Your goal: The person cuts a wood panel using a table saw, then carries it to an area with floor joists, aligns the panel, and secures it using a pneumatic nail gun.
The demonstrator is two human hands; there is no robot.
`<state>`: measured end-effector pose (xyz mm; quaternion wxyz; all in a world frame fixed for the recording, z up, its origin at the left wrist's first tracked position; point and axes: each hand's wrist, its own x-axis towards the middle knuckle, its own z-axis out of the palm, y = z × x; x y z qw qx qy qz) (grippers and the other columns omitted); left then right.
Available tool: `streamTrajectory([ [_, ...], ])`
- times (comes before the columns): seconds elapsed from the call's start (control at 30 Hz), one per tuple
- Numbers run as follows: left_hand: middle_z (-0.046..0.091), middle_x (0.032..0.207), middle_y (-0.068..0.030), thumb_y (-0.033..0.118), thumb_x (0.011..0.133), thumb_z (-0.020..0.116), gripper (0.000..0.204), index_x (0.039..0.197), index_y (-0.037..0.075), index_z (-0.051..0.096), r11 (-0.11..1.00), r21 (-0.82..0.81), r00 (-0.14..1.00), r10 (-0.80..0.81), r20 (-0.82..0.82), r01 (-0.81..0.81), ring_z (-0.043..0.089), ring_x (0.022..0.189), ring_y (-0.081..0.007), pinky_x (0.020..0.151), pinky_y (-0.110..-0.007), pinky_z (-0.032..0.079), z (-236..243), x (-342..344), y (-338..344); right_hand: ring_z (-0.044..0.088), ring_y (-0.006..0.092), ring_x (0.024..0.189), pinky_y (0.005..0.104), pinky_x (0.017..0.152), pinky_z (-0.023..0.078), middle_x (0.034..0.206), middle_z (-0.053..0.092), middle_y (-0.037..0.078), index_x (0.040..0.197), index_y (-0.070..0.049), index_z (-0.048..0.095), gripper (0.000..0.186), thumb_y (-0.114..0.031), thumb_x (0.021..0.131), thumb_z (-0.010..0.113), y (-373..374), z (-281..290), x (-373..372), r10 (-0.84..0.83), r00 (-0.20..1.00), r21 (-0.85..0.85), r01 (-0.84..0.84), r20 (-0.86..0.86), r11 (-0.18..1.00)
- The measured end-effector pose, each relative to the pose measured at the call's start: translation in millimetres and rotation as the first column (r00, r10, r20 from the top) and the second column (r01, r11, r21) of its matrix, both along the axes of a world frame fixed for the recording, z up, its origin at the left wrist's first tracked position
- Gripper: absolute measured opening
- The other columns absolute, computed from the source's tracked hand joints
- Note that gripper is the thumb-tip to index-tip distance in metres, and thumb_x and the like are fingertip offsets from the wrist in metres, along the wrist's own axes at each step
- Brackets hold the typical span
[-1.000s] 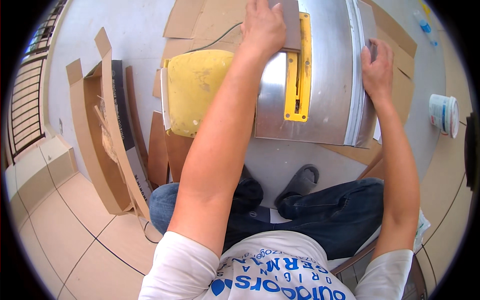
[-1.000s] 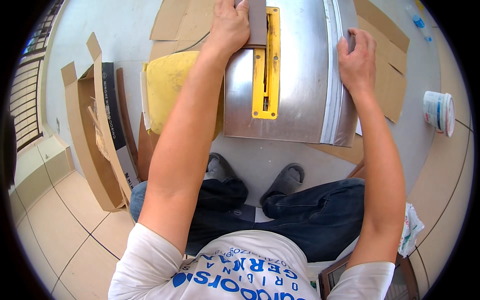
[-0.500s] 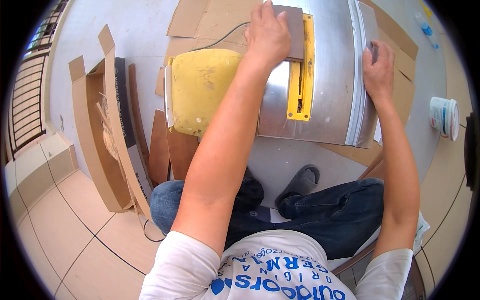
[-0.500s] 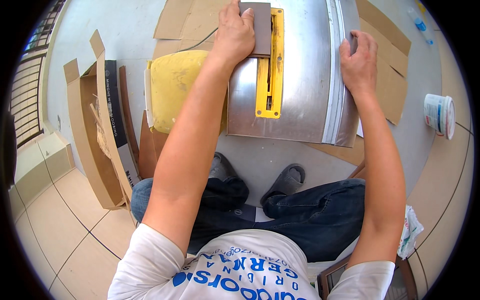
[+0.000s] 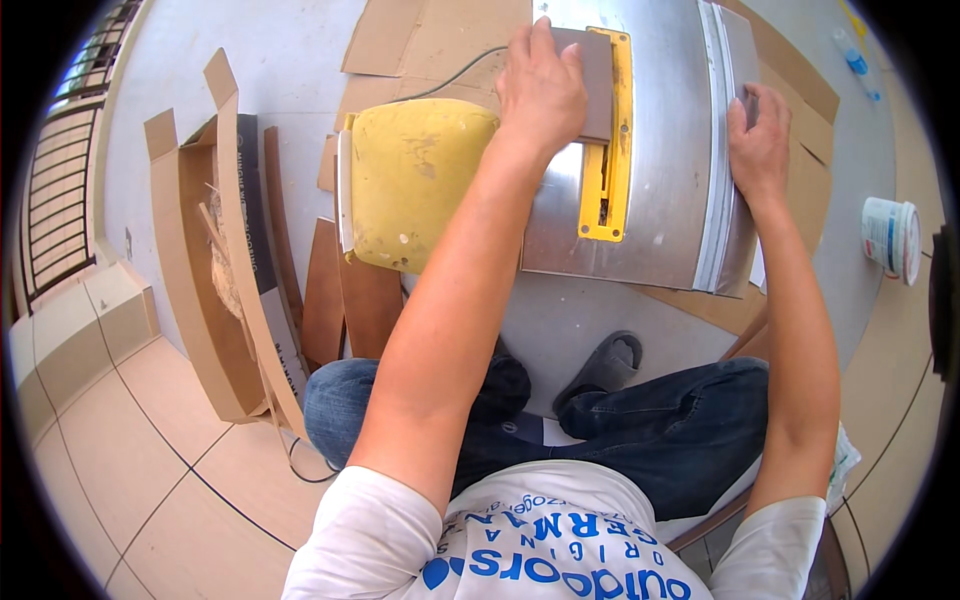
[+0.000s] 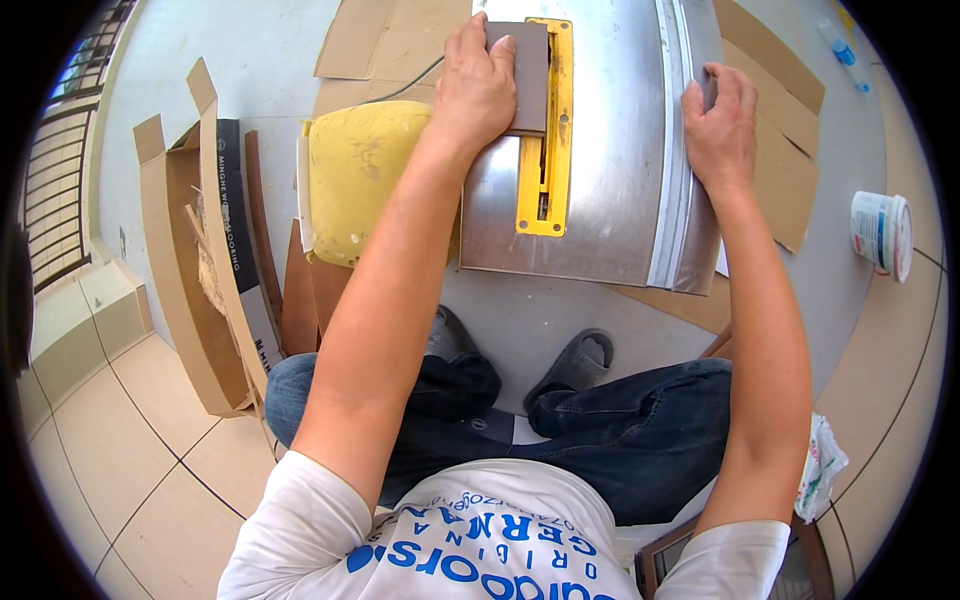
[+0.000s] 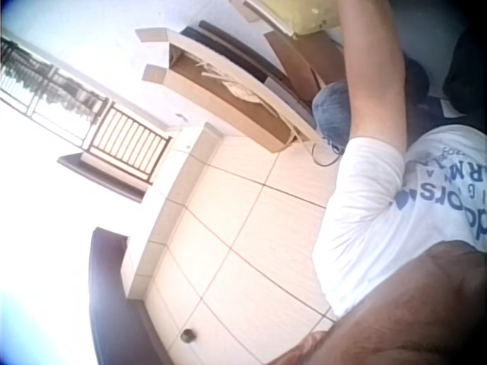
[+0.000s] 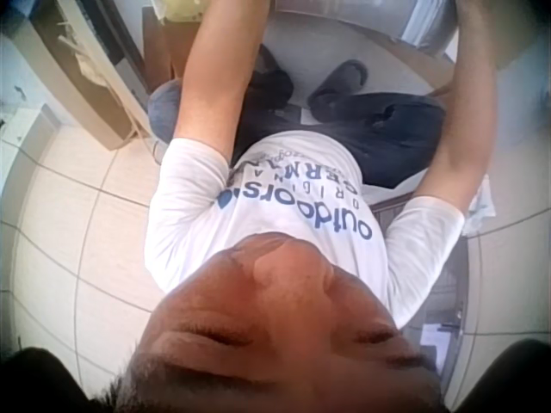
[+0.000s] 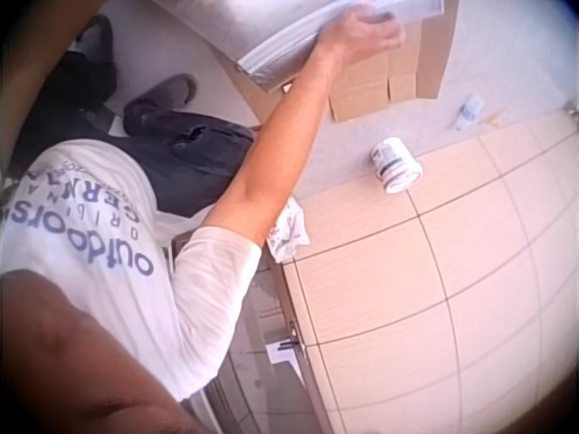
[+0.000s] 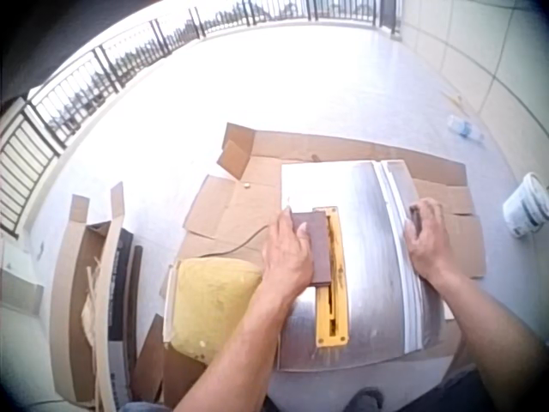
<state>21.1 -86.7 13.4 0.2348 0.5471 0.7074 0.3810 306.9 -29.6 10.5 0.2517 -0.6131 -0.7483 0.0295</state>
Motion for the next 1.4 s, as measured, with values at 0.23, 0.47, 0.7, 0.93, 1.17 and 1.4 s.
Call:
streamTrajectory([
  [0.23, 0.038, 0.154, -0.029, 0.03, 0.107, 0.045, 0.057, 0.152, -0.004, 0.037, 1.0, 0.027, 1.0, -0.006, -0.005, 0.006, 0.041, 0.141, -0.0448, 0.119, -0.052, 0.029, -3, 1, -8, 0.051, 0.0353, 0.131, 0.0442, 0.108, 0.045, 0.139, 0.054, 0.016, 0.13, -0.008, 0.06, 0.039, -0.032, 0.099, 0.06, 0, 1, 1, 0.005, 1.0, 0.007, -0.005, 0.011, 1.0],
  [0.47, 0.037, 0.155, -0.0294, 0.03, 0.107, 0.046, 0.058, 0.152, -0.004, 0.037, 1.0, 0.014, 1.0, -0.004, -0.001, 0.004, 0.04, 0.142, -0.0454, 0.118, -0.053, 0.029, -2, 2, -15, 0.051, 0.0353, 0.131, 0.0443, 0.108, 0.046, 0.138, 0.054, 0.016, 0.13, -0.008, 0.061, 0.04, -0.032, 0.099, 0.06, 0, 0, 1, 0.007, 1.0, 0.011, -0.007, 0.014, 1.0],
  [0.7, 0.036, 0.156, -0.0298, 0.03, 0.107, 0.047, 0.058, 0.153, -0.004, 0.036, 1.0, 0.021, 1.0, -0.011, 0.007, 0.011, 0.038, 0.143, -0.0452, 0.119, -0.053, 0.028, -3, 3, -24, 0.052, 0.0355, 0.13, 0.0445, 0.108, 0.046, 0.138, 0.054, 0.016, 0.13, -0.008, 0.06, 0.039, -0.031, 0.098, 0.061, 0, 1, 0, -0.001, 1.0, 0.008, 0.001, 0.007, 1.0],
  [0.93, 0.034, 0.157, -0.03, 0.03, 0.107, 0.047, 0.058, 0.153, -0.004, 0.036, 1.0, 0.028, 1.0, -0.01, 0.0, 0.01, 0.038, 0.144, -0.0454, 0.119, -0.053, 0.029, -4, 3, -30, 0.052, 0.0354, 0.13, 0.0446, 0.107, 0.046, 0.138, 0.054, 0.016, 0.13, -0.008, 0.061, 0.038, -0.031, 0.099, 0.061, 1, -2, 0, 0.008, 1.0, 0.028, -0.009, 0.019, 1.0],
  [1.17, 0.033, 0.158, -0.0291, 0.03, 0.107, 0.048, 0.058, 0.153, -0.003, 0.036, 1.0, -0.006, 1.0, 0.0, 0.008, 0.0, 0.039, 0.143, -0.0449, 0.118, -0.052, 0.03, 0, 6, -35, 0.053, 0.035, 0.129, 0.0445, 0.107, 0.047, 0.137, 0.055, 0.016, 0.129, -0.008, 0.061, 0.039, -0.032, 0.098, 0.061, 2, -3, 1, 0.006, 1.0, 0.03, -0.006, 0.012, 1.0],
  [1.4, 0.033, 0.158, -0.0293, 0.03, 0.107, 0.048, 0.058, 0.153, -0.003, 0.036, 1.0, -0.016, 1.0, -0.003, 0.006, 0.003, 0.041, 0.141, -0.0458, 0.118, -0.053, 0.031, -1, 6, -41, 0.052, 0.0351, 0.13, 0.0444, 0.107, 0.046, 0.138, 0.054, 0.016, 0.13, -0.009, 0.061, 0.039, -0.031, 0.098, 0.061, 2, -3, 1, 0.008, 1.0, 0.022, -0.009, 0.014, 1.0],
])
